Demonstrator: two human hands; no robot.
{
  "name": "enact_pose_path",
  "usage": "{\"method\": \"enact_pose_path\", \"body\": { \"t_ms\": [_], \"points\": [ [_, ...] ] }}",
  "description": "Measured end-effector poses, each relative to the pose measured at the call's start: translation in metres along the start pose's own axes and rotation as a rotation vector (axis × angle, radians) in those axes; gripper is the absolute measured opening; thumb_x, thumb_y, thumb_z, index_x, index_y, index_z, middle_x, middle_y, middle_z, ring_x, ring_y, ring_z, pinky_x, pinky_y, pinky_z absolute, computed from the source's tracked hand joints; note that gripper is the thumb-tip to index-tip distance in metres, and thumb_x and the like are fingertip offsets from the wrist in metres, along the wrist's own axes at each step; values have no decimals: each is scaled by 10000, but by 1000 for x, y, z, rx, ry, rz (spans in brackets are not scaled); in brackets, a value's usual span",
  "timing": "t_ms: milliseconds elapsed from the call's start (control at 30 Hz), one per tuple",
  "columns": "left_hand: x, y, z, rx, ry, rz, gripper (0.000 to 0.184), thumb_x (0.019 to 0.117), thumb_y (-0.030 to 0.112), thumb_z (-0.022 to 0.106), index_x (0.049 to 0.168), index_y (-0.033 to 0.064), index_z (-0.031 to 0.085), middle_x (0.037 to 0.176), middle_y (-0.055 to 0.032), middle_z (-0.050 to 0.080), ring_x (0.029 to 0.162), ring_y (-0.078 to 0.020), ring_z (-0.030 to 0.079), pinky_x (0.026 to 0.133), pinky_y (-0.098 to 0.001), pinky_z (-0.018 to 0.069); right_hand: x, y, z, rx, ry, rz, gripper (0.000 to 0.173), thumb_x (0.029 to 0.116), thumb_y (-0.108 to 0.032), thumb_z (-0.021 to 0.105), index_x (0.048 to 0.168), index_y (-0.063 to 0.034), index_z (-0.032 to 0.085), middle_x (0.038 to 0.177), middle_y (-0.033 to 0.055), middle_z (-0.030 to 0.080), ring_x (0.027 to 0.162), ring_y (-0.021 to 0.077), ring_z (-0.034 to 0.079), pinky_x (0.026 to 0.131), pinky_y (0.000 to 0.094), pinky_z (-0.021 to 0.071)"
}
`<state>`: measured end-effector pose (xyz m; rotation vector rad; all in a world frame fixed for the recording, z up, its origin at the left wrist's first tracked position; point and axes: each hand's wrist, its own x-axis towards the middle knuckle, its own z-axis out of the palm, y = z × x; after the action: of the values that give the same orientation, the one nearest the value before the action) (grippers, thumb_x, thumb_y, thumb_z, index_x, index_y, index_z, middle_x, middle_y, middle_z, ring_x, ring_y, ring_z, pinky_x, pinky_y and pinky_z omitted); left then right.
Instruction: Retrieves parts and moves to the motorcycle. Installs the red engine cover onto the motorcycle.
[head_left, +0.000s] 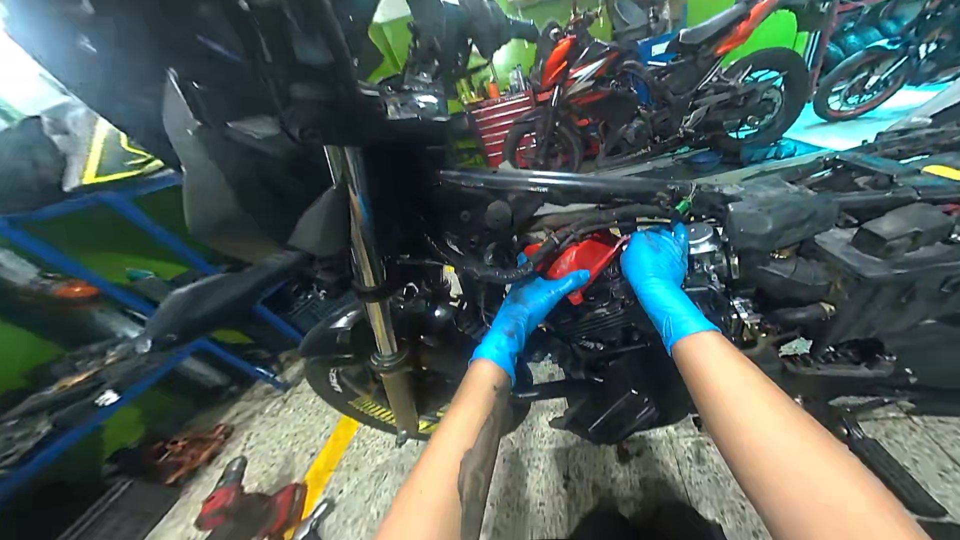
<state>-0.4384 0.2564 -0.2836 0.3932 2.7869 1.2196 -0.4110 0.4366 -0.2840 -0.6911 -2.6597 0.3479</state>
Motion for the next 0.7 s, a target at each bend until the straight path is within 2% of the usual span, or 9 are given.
{"method": "enact_pose_path", "body": {
  "t_ms": [100, 200, 300, 367, 433, 500, 600, 700],
  "points": [
    [-1, -3, 3, 34, 29, 23, 852, 820, 664, 737, 1451, 129, 533, 1412, -152, 592, 1356, -305, 521, 1125, -578, 393, -1, -1, -1, -34, 10, -4, 243, 1002, -113, 522, 1019, 4, 734, 1074, 138, 745, 1180, 294, 640, 1201, 505, 241],
    [-8, 0, 6, 124, 59, -21, 907, 809, 749, 682, 1409, 79, 564, 1339, -205, 627, 1301, -361, 560, 1075, -623, 415, 3, -2, 1, -61, 30, 12, 247, 996, -116, 520, 1023, 10, 730, 1056, 144, 744, 1160, 296, 644, 1190, 502, 245],
    [-8, 3, 1, 151, 13, -17, 900, 842, 715, 674, 1494, 127, 477, 1436, -173, 568, 1380, -331, 496, 1132, -597, 370, 6, -4, 3, -57, 44, 14, 257, 999, -128, 513, 1007, 15, 727, 1040, 143, 740, 1129, 294, 651, 1170, 496, 267],
    [-6, 4, 0, 159, -33, 15, 817, 882, 680, 658, 1460, 120, 519, 1403, -179, 592, 1353, -339, 517, 1112, -612, 381, 5, -2, 1, -25, 25, 19, 273, 1004, -137, 512, 1035, 23, 730, 1083, 147, 739, 1170, 295, 637, 1191, 499, 238],
    [-3, 7, -5, 181, -109, 15, 777, 922, 656, 622, 1477, 127, 495, 1422, -176, 575, 1369, -336, 503, 1124, -606, 375, 3, 0, 0, 2, 21, 4, 269, 1002, -137, 518, 1044, 12, 738, 1101, 137, 744, 1195, 287, 632, 1216, 497, 214],
    [-1, 10, -11, 200, -161, -30, 787, 940, 660, 592, 1448, 64, 518, 1429, -219, 556, 1378, -371, 483, 1126, -625, 356, 2, 3, -1, 11, 19, -36, 282, 1013, -133, 501, 1071, 11, 736, 1108, 147, 742, 1212, 302, 621, 1216, 498, 211],
    [1, 6, -14, 211, -147, -49, 826, 913, 702, 592, 1455, 83, 520, 1430, -196, 566, 1377, -358, 489, 1128, -619, 363, 2, 5, -8, 41, -50, -87, 303, 1025, -138, 489, 1161, 11, 715, 1199, 155, 725, 1309, 312, 571, 1239, 504, 171],
    [0, 2, -15, 228, -136, -25, 806, 903, 709, 600, 1406, 80, 566, 1367, -188, 611, 1326, -347, 536, 1101, -611, 397, 3, 2, -20, 55, -189, -84, 320, 1006, -175, 508, 1209, -23, 703, 1297, 117, 694, 1383, 286, 511, 1248, 534, 122]
  ]
}}
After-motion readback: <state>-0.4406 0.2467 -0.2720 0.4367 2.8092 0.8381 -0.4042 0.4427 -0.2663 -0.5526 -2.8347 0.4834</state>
